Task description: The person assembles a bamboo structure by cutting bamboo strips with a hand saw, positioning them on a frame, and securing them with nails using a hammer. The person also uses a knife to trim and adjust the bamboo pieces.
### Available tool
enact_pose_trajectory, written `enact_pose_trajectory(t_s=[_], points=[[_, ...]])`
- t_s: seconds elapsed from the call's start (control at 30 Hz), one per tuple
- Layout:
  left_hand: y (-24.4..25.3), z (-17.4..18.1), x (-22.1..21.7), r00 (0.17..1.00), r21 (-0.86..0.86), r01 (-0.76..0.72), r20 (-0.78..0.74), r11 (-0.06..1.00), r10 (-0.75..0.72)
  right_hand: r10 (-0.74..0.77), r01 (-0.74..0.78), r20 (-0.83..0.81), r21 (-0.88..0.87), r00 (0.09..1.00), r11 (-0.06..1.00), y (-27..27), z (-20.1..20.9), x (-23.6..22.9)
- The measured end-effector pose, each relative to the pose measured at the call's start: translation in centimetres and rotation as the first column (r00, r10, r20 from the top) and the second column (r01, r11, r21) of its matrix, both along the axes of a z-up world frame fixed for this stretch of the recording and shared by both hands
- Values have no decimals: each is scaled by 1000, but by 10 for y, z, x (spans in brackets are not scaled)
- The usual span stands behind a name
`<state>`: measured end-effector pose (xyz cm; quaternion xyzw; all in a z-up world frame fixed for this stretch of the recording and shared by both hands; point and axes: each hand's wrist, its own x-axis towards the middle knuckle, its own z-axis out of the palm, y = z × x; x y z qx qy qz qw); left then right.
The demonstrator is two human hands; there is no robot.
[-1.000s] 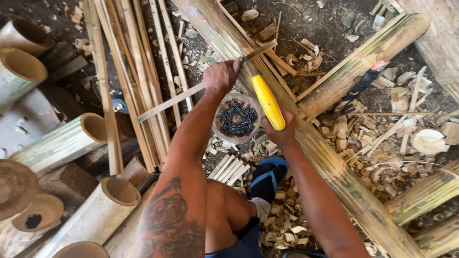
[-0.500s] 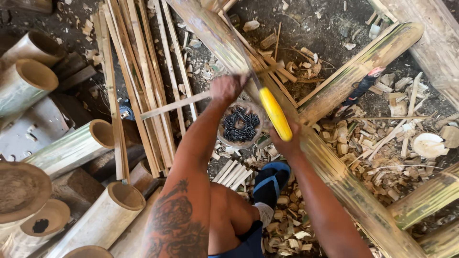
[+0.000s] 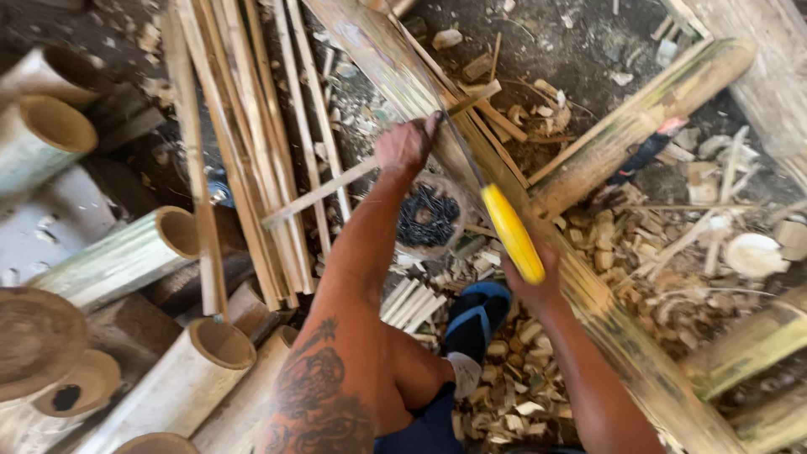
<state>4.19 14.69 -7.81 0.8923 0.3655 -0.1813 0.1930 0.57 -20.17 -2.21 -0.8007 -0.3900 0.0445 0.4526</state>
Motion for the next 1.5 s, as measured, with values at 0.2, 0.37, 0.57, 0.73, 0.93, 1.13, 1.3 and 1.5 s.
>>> enact_pose_trajectory(t_s=[0.2,0.37,0.57,0.73,0.93,1.13,1.3,1.5], points=[[12,-29,5,996,105,71,41,992,-75,-44,37,-130,-53,991,998,-35,-6,-5],[10,-29,3,995,62,39,90,997,-44,-3,48,-362,116,932,992,37,-52,28],[9,-16,6,997,154,63,39,986,-70,-54,53,-75,-23,996,998,-66,3,-24],[8,-17,4,992,166,69,94,984,-86,-63,64,-188,-4,980,998,9,-51,18],[6,0,1,997,88,34,68,996,-40,19,-9,-102,95,995,995,2,-9,3],[6,-1,-3,996,104,40,70,994,-47,-59,52,-351,-29,934,998,1,-20,5],[6,-6,0,990,98,27,134,995,-40,-90,66,-425,-72,901,995,51,-40,26],[1,-9,-1,992,121,18,124,992,-33,2,-3,29,45,1000,999,-47,15,-24]])
